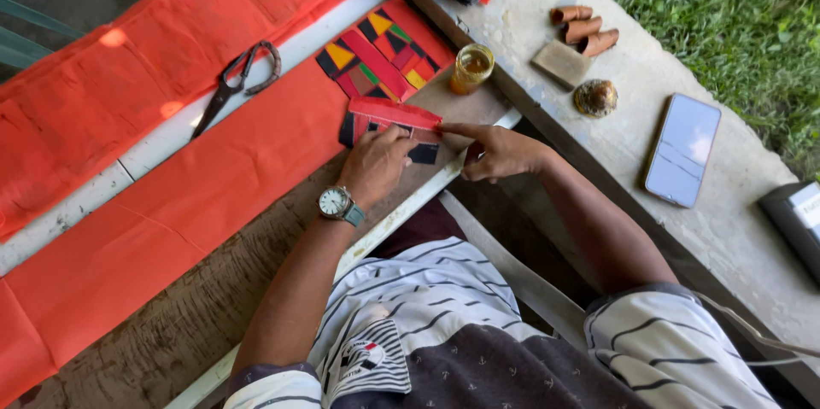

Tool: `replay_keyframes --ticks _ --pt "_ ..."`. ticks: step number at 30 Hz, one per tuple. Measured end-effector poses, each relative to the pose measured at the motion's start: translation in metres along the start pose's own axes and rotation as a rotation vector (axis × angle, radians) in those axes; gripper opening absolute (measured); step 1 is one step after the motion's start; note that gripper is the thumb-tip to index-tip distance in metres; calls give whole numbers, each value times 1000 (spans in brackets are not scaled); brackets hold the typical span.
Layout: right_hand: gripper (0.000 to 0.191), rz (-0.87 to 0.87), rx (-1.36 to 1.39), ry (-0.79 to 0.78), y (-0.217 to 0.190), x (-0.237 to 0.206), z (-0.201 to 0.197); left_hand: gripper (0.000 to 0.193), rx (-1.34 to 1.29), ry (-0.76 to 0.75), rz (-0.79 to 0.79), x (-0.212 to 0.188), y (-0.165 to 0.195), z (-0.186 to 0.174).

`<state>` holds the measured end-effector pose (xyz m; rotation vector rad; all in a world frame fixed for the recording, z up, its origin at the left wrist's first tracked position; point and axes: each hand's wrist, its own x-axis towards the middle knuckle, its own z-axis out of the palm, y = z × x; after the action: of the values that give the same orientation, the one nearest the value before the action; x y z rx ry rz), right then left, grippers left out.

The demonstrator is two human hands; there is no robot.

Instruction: The person repeatedly picks small patterned fabric squares, applies adhesive from a small jar using a finger, and presses each square onto a long orange fabric strip laid on a wooden workbench. The person continues this one-at-a-time process, building a patterned row along the strip.

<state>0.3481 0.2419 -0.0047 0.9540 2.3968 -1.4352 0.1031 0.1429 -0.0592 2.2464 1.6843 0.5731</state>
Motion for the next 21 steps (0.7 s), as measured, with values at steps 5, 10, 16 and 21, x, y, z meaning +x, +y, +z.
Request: replay_keyframes --ticks 5,10,16,21 --pt "84 -99 -345 115 -15 -11 23 34 -9 -18 -22 -1 -2 -2" --pt "44 -193 -581 446 -36 -27 18 29 30 58 32 0 9 -5" --pt "40 37 -910 747 -32 13 -68 73 113 13 -220 35 48 2" --pt "35 92 -903 646 -12 40 -72 43 213 -140 -77 27 22 -14"
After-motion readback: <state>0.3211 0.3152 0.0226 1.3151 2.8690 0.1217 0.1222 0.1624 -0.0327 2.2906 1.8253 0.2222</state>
